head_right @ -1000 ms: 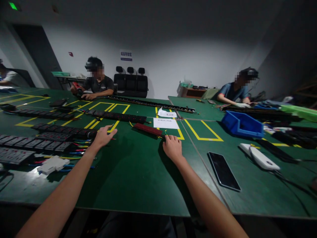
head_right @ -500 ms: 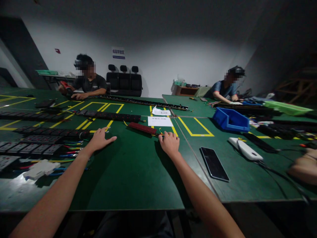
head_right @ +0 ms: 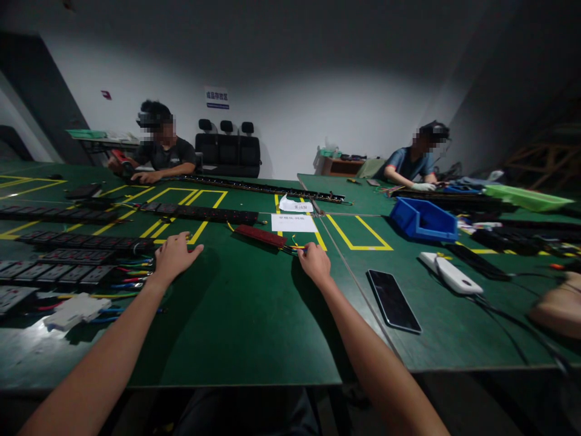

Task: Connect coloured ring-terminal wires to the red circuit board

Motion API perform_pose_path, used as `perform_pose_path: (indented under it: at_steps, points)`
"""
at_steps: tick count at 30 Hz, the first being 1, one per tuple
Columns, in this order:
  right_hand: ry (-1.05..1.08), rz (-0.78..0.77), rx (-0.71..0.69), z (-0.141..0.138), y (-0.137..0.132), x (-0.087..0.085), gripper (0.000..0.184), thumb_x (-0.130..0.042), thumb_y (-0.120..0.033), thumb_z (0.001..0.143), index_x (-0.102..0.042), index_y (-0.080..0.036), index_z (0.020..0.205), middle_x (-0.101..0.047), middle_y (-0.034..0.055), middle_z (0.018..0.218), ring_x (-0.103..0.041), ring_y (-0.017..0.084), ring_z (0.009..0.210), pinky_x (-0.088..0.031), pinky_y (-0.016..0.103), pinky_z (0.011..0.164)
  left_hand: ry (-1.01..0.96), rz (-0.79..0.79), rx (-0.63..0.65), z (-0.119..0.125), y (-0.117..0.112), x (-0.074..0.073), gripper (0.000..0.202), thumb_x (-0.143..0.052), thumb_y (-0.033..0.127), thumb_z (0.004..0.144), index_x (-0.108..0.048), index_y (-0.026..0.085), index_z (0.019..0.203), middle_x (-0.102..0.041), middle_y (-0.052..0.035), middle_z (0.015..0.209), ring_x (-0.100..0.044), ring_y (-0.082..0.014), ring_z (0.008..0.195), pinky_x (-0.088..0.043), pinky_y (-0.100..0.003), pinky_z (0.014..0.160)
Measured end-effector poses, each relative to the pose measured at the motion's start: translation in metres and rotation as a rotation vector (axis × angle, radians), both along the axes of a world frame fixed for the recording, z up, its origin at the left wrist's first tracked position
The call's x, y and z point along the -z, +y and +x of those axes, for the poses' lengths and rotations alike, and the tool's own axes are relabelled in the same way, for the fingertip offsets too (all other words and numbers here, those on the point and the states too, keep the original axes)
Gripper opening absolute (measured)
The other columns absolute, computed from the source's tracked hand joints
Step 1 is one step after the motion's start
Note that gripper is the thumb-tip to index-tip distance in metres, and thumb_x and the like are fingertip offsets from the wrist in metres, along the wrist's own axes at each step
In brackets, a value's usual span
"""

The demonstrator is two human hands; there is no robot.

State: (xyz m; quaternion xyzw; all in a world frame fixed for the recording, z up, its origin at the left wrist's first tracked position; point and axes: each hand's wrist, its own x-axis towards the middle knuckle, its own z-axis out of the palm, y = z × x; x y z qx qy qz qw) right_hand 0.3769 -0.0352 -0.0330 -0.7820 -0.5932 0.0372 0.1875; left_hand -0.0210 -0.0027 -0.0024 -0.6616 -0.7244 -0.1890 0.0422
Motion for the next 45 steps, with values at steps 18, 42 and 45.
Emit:
perform_pose_path:
  at_steps: [18, 42, 45]
  points:
    - [0.120, 0.074, -0.085, 0.001, 0.002, 0.004, 0.015, -0.062, -0.031, 0.090, -0.068, -0.019, 0.096, -0.072, 0.0053, 0.091, -0.065, 0.019, 0.084, -0.036, 0.025, 0.064, -0.023, 0.390, 0.142, 0.015, -0.005, -0.009, 0.041, -0.054, 0.037, 0.088, -0.066, 0.017, 0.122, -0.058, -0.0173, 0.127, -0.054, -0.0359, 0.121, -0.041, -0.052, 0.106]
    - [0.225, 0.084, -0.415, -0.035, -0.024, -0.015, 0.038, -0.039, -0.031, 0.104, -0.071, -0.018, 0.087, -0.072, 0.0058, 0.087, -0.065, 0.019, 0.082, -0.037, 0.025, 0.068, 0.034, 0.311, 0.420, 0.038, -0.013, -0.003, 0.031, -0.050, 0.029, 0.092, -0.065, 0.017, 0.117, -0.062, -0.0142, 0.118, -0.060, -0.0310, 0.112, -0.048, -0.048, 0.098]
    - [0.120, 0.135, -0.373, -0.038, -0.027, -0.014, 0.032, -0.044, -0.036, 0.103, -0.071, -0.019, 0.106, -0.073, 0.0094, 0.104, -0.065, 0.021, 0.095, -0.040, 0.026, 0.076, 0.029, 0.304, 0.435, 0.038, -0.013, -0.003, 0.031, -0.049, 0.028, 0.092, -0.065, 0.016, 0.116, -0.062, -0.0141, 0.116, -0.060, -0.0312, 0.111, -0.049, -0.049, 0.096]
